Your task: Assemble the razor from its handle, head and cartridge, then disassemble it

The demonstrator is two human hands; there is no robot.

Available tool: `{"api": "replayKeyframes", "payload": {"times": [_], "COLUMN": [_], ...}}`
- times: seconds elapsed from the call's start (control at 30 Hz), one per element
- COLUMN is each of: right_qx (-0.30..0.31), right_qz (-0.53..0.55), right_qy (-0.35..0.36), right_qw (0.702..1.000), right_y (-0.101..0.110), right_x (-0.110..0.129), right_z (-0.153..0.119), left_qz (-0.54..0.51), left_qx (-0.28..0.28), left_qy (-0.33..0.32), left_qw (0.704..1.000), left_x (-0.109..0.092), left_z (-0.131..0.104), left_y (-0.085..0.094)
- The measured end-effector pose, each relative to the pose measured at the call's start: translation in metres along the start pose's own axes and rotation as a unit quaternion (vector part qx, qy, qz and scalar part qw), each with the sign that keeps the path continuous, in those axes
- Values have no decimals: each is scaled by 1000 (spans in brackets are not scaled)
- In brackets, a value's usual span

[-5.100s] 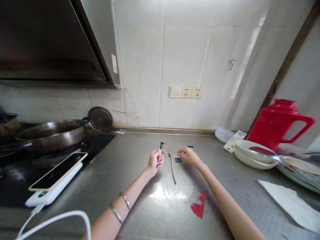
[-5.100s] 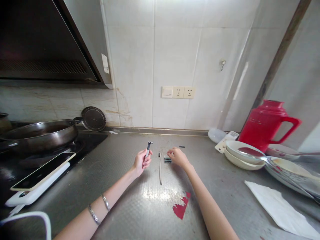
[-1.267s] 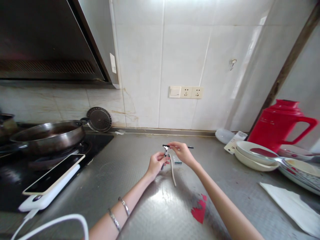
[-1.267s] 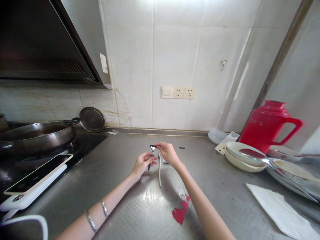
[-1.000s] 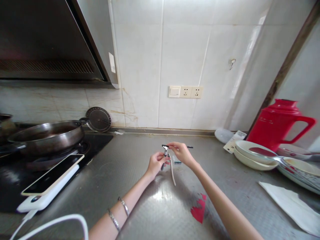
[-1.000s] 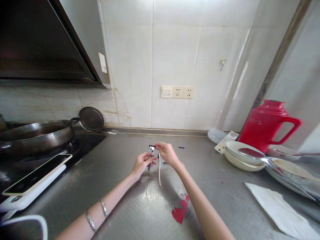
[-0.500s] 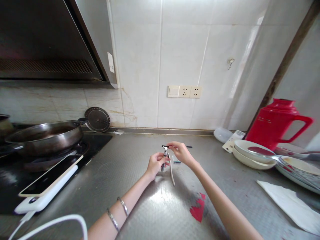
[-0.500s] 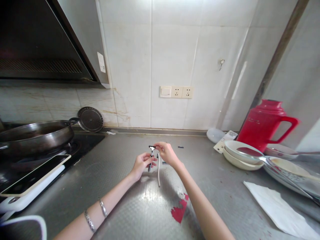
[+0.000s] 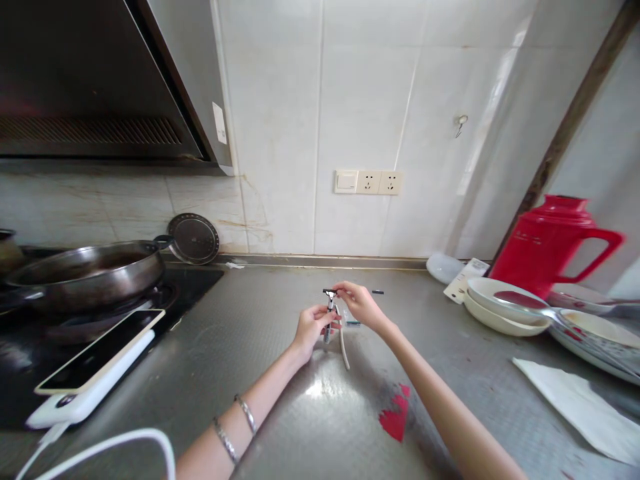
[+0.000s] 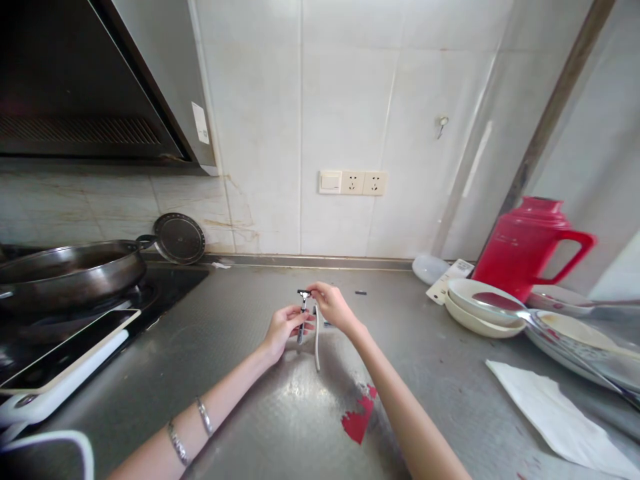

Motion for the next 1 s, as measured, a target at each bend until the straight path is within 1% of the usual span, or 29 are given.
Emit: {"api": "replayKeyframes", "payload": {"times": [0.17,0.33,0.47,0.6,0.7,0.83,0.93,1.0], "right_qx": [1,6,-15,-17,24,125,175,191], "right_qz": [41,81,67,51,51,71,70,66], "right_qy": [-21,-55,-94,-130,-166,-214,-219,-217], "right_qw": [999,995,993,990,984,966,957,955], "right_y": [1,1,2,2,-2,-12,-20,-24], "right_x": [-3,-12,-22,-26,-24,-15,-8,-6], "right_z": [0,0,-1,-1,-2,-5,-7,-7], "left_qz": [16,16,19,42,29,-8,-32,-37], "left_qx": [-13,-44,-79,-96,-100,-111,-113,-115], "left_qy": [-19,-52,-74,-81,-85,-76,-76,-73], "left_qw": [1000,998,994,991,991,991,990,990], "left_x": [-1,-2,-4,-6,-5,-4,-5,-6], "left_z": [1,3,5,9,12,14,14,13], "left_y": [2,5,12,20,26,31,32,32]}}
Point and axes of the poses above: each hand's wrist, its own z-axis towards the middle knuckle, its own y-axis out of the back of the hand, x = y × z, the point moved 3 cm from there along z, towards the middle knuckle, and after that the axes turned 9 degrees about x, right-handed, at the moved point
